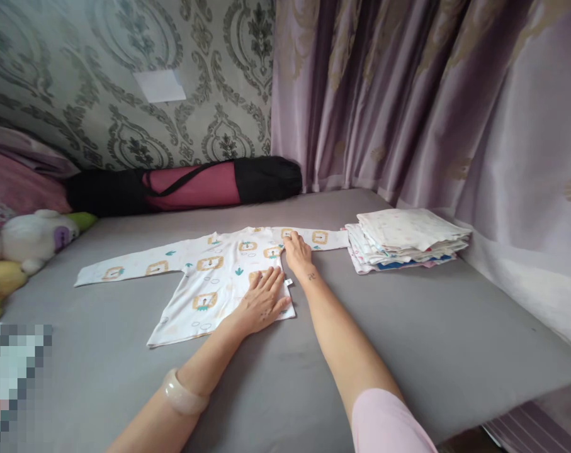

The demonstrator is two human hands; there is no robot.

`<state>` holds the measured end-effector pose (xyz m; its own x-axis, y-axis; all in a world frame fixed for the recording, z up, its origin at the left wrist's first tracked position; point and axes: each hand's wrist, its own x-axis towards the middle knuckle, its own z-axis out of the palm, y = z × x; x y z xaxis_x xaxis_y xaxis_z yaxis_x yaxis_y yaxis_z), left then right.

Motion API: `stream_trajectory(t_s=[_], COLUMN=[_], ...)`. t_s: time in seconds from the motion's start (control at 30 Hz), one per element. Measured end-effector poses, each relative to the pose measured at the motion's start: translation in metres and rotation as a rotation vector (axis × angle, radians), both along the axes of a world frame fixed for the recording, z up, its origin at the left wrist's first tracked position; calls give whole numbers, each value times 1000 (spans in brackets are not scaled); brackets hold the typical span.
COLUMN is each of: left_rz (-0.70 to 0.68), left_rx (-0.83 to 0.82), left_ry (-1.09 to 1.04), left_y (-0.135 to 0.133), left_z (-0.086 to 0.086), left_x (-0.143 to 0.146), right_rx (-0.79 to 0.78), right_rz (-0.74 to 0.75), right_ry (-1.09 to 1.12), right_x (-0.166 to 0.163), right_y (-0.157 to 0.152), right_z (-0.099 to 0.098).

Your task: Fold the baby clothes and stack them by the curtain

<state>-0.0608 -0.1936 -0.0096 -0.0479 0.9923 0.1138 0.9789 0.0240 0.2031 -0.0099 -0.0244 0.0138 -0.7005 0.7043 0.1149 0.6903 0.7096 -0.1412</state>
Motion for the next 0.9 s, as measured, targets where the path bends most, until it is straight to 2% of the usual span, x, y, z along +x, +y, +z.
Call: stream_trajectory(t_s=[0.17,0.37,0.43,0.5,0.57,0.63,0.8,0.9], left_rz=[-63,-163,-230,-318,-387,-403,-351,-367], left_rx=[27,56,71,77,65,48,7,7], left_ry=[-14,-74,-108,-126,-128,-122,-41,27], left_y=[-4,-9,-12,-16,-20,-23,-33,-41], left_z=[-1,2,6,12,16,19,19,29], left_x=[13,33,40,47,53,58,69,76], right_rx=[-35,-5,-35,-154,-291,-349,-263,-227], right_rz=[-2,10,141,354,492,502,464,483], right_ry=[-8,-13,6,-10,-74,-132,-152,-155], right_x=[2,-2,-10,-18,-24,-25,-16,-14], right_y=[4,-15,-25,-36,-43,-45,-43,-41], right_z=[-1,13,15,13,6,-1,-11,-13])
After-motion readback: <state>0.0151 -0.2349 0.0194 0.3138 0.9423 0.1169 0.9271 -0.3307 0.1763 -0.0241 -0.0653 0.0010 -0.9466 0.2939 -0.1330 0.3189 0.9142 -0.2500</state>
